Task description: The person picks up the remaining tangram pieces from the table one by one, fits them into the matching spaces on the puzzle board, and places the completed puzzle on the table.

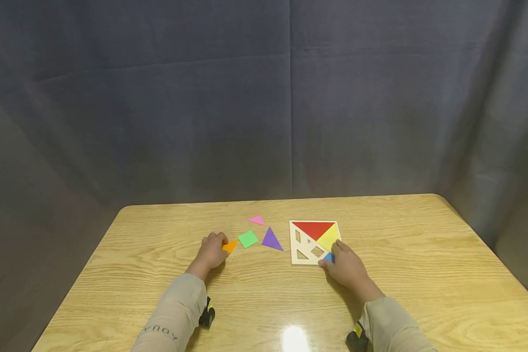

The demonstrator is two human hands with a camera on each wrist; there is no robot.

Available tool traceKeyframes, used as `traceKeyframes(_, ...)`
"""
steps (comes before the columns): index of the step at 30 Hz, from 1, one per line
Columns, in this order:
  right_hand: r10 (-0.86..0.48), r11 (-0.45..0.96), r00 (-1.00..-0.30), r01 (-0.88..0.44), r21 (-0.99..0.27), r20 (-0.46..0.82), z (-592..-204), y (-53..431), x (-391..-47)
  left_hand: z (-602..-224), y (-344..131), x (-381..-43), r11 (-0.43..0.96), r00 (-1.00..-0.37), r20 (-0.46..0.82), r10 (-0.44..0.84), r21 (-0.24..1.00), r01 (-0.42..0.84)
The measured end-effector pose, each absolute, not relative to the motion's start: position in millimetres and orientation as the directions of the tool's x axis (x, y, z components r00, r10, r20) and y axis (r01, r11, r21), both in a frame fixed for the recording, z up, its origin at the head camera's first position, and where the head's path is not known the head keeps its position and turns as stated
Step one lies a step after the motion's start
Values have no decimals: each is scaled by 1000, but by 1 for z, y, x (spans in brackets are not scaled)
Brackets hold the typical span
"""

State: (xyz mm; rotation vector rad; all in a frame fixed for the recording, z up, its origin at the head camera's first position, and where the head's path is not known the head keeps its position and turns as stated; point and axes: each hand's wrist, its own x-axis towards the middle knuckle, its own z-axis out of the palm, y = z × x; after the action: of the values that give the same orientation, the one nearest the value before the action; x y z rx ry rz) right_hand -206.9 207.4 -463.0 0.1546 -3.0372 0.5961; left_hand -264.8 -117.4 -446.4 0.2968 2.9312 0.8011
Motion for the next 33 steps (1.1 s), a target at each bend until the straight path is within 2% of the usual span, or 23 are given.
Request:
traceKeyframes(8,-100,919,-992,-121,-375,75,-462,207,-207,-439,-121,-267,845,-968,-91,235,512,156)
traceKeyframes(16,-96,922,-993,-113,-371,63,-463,207,-207,-438,-125,-267,778,-972,-131,197,624,74)
traceKeyframes(33,-90,918,-993,-112,-379,74,-464,207,-208,-437,-129,-267,638,-963,-210,166,768,-58)
